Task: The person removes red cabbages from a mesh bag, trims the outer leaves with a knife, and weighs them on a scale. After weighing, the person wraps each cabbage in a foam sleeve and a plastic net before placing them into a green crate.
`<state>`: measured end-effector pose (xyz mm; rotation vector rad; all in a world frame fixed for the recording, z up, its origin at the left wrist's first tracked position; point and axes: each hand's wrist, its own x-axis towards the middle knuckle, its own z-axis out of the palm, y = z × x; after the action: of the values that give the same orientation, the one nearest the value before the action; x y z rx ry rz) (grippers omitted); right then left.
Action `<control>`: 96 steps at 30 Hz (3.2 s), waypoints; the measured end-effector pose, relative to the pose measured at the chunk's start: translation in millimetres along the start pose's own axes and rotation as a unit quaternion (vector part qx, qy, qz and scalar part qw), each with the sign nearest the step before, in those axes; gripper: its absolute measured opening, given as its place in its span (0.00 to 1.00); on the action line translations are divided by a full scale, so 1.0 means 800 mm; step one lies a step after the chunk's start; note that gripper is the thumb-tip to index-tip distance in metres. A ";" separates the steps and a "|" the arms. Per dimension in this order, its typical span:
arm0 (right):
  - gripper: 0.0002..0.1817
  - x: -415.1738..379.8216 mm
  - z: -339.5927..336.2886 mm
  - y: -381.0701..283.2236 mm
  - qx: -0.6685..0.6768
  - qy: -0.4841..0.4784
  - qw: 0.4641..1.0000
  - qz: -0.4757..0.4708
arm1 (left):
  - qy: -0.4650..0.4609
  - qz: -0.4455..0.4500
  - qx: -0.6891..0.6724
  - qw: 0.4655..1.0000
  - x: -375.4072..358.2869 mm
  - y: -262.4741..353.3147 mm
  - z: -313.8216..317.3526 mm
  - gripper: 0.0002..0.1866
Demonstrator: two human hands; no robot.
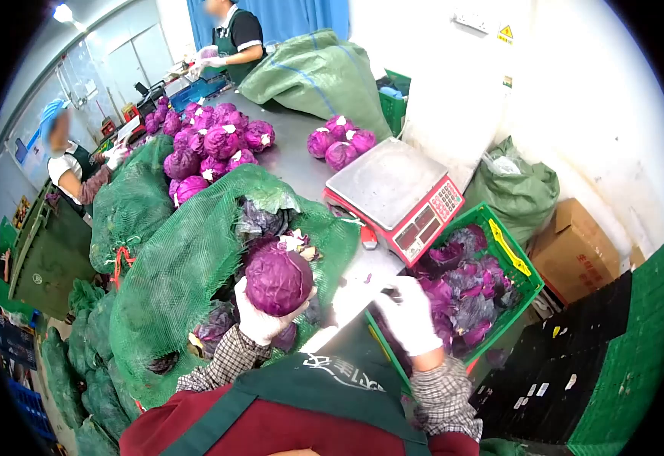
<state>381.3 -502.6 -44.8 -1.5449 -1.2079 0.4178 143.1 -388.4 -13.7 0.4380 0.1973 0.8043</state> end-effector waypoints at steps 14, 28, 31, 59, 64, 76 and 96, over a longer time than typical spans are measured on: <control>0.04 0.023 0.041 -0.093 0.114 0.001 0.993 -0.015 | -0.132 -0.252 -0.294 0.912 0.020 -0.007 -0.053 0.37; 0.21 -0.004 -0.010 -0.015 0.292 0.038 0.923 0.249 | -0.124 -0.215 0.063 0.967 0.026 -0.005 -0.061 0.39; 0.15 -0.031 0.052 -0.006 0.517 -0.109 0.805 0.271 | -0.274 -0.195 0.224 0.915 0.066 0.029 -0.017 0.50; 0.15 -0.100 0.055 -0.018 0.309 -0.080 0.921 0.222 | -0.094 0.058 0.526 0.843 0.255 0.044 0.006 0.39; 0.13 -0.112 0.042 -0.001 0.330 0.011 0.899 0.289 | -0.109 0.033 0.773 0.624 0.391 0.029 0.059 0.47; 0.16 -0.132 0.070 0.025 0.382 -0.060 0.825 0.411 | -0.098 -0.073 0.938 0.325 0.438 0.011 0.086 0.66; 0.09 -0.047 0.101 0.055 0.257 -0.085 0.894 0.358 | -0.174 0.059 0.898 0.401 0.426 0.035 0.083 0.63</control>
<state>322.9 -488.4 -124.4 -1.4464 -0.5283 1.2709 379.5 -141.9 55.9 2.7350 0.6239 0.2443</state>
